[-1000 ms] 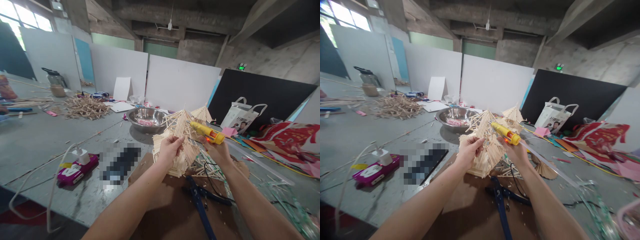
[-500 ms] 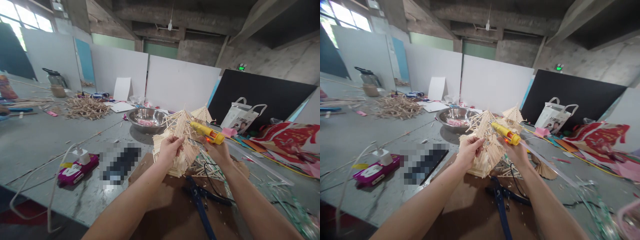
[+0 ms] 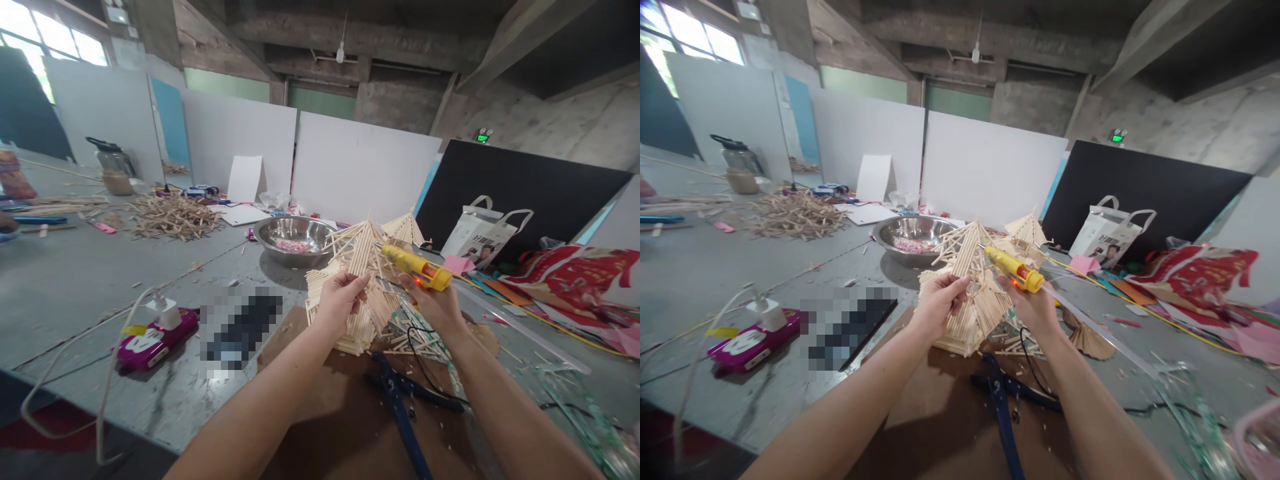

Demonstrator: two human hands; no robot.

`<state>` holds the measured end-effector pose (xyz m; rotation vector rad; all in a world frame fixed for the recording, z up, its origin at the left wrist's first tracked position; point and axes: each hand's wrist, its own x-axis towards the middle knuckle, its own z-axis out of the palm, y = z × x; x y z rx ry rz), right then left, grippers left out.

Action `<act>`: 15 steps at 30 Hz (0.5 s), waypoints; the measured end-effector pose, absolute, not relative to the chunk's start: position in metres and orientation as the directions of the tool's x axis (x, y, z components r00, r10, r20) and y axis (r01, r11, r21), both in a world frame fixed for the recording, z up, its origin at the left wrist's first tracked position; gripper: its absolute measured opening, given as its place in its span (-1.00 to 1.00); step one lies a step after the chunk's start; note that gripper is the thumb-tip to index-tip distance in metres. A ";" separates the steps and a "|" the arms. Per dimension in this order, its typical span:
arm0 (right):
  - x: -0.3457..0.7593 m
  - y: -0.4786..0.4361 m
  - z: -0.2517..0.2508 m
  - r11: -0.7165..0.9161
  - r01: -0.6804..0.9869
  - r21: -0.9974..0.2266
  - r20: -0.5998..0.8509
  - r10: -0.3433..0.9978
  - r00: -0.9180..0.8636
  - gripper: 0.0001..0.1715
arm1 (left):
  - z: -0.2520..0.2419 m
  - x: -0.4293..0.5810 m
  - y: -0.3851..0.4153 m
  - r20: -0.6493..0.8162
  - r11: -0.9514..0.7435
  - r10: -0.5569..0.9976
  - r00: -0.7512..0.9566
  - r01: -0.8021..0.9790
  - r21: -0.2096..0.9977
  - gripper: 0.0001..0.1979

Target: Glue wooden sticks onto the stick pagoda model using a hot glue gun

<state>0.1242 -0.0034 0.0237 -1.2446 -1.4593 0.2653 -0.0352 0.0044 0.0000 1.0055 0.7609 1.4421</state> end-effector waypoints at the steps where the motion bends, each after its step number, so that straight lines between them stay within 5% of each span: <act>1: 0.124 -0.005 0.023 0.383 0.512 -0.769 0.552 0.801 0.230 -0.61 | 0.000 -0.036 0.004 0.152 -0.120 0.987 0.041 -0.431 0.894 -0.69; 5: 0.129 -0.010 0.020 0.295 0.457 -0.839 0.453 0.845 0.285 -0.57 | -0.001 -0.038 0.001 0.120 -0.067 0.988 0.094 -0.439 0.896 -0.70; 15: 0.138 -0.021 0.015 0.339 0.401 -0.851 0.468 0.836 0.287 -0.58 | -0.005 -0.040 -0.005 0.108 -0.043 0.986 0.129 -0.427 0.903 -0.72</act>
